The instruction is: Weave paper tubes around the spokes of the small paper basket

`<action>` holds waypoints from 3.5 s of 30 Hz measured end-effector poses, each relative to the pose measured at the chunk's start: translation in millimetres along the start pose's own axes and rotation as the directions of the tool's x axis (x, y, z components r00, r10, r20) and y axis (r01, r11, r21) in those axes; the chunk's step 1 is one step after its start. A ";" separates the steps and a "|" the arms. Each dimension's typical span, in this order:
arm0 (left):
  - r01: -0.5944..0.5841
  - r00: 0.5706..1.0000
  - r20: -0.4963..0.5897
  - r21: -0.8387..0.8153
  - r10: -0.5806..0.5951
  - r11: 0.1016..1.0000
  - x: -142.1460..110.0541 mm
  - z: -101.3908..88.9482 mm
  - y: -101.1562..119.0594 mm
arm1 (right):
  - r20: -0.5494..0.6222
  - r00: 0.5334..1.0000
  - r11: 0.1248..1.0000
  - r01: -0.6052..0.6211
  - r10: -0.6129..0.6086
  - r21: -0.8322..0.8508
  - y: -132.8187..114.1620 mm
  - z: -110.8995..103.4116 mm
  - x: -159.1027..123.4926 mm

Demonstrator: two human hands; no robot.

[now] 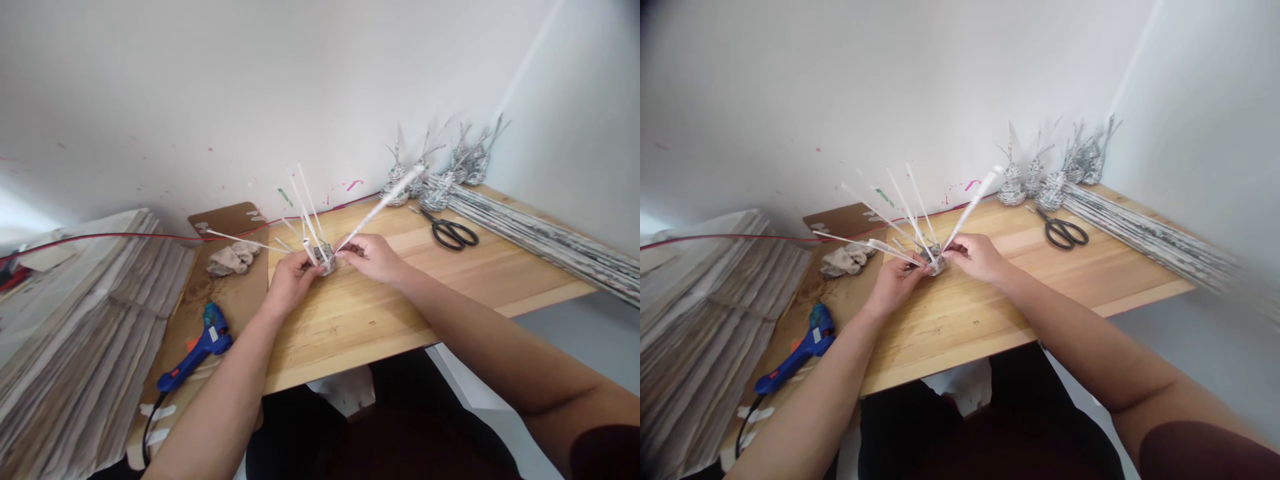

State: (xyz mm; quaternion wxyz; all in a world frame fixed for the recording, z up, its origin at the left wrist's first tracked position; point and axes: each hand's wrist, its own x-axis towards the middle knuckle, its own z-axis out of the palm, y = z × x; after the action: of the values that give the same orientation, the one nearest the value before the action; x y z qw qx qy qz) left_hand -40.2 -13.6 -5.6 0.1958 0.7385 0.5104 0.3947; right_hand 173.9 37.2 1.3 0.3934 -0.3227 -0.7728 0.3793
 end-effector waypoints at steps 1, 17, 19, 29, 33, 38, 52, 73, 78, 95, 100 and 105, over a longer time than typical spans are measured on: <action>-0.003 1.000 0.015 -0.003 0.003 1.000 -0.1 0.1 0.7 | -0.013 1.000 0.999 0.022 -0.023 -0.046 -0.3 0.3 -0.4; -0.092 0.989 0.125 0.117 0.077 0.989 -1.9 -0.3 10.9 | -0.058 0.998 0.995 -0.028 0.023 -0.092 2.9 4.3 1.3; -0.103 0.987 0.137 0.117 0.087 0.988 -2.3 0.3 11.1 | -0.069 0.998 0.988 -0.006 -0.004 -0.154 2.5 6.2 1.3; -0.109 0.987 0.126 0.055 0.102 0.992 -2.5 1.6 13.6 | -0.187 0.982 0.992 -0.024 -0.001 -0.128 -2.2 8.8 -0.5; -0.126 0.985 0.124 0.047 0.119 0.991 -2.2 2.7 9.5 | -0.180 0.984 0.993 -0.039 0.018 -0.114 -0.6 7.1 -0.3; -0.108 0.987 0.125 0.009 0.106 0.994 -2.7 5.0 3.6 | -0.187 0.981 0.982 -0.087 0.055 -0.168 4.4 6.8 0.5; 0.101 0.994 0.081 -0.303 -0.080 0.948 0.4 2.4 -4.1 | -0.175 0.980 0.983 -0.123 0.098 -0.138 -5.8 0.3 -1.9; -0.009 0.995 0.099 -0.087 0.018 0.996 -1.0 -4.8 -0.4 | 0.132 0.988 0.968 0.110 -0.082 -0.224 -1.2 5.4 -2.8; 0.077 0.995 0.071 -0.178 -0.066 0.981 0.5 -7.1 -4.0 | -0.116 0.992 0.999 -0.043 0.044 0.014 1.5 -7.3 4.0; 0.078 0.990 0.128 -0.102 -0.065 0.992 0.0 -7.8 -18.7 | 0.060 0.997 0.973 -0.036 0.051 -0.230 -0.2 6.8 2.0; 0.061 0.993 0.105 -0.091 -0.052 0.994 0.4 -9.6 -14.9 | -0.008 1.000 0.987 -0.031 0.030 -0.156 -0.5 10.8 1.7; 0.086 0.996 0.033 -0.188 -0.082 0.978 0.9 -10.6 -12.6 | -0.081 0.995 0.996 -0.069 0.064 -0.063 3.2 15.4 1.5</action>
State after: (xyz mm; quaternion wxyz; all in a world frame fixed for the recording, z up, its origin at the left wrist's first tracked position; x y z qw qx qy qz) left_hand -56.0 -8.9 -7.5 0.2880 0.6993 0.4989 0.4234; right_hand 160.7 34.9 -7.0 0.4001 -0.3758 -0.7573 0.3537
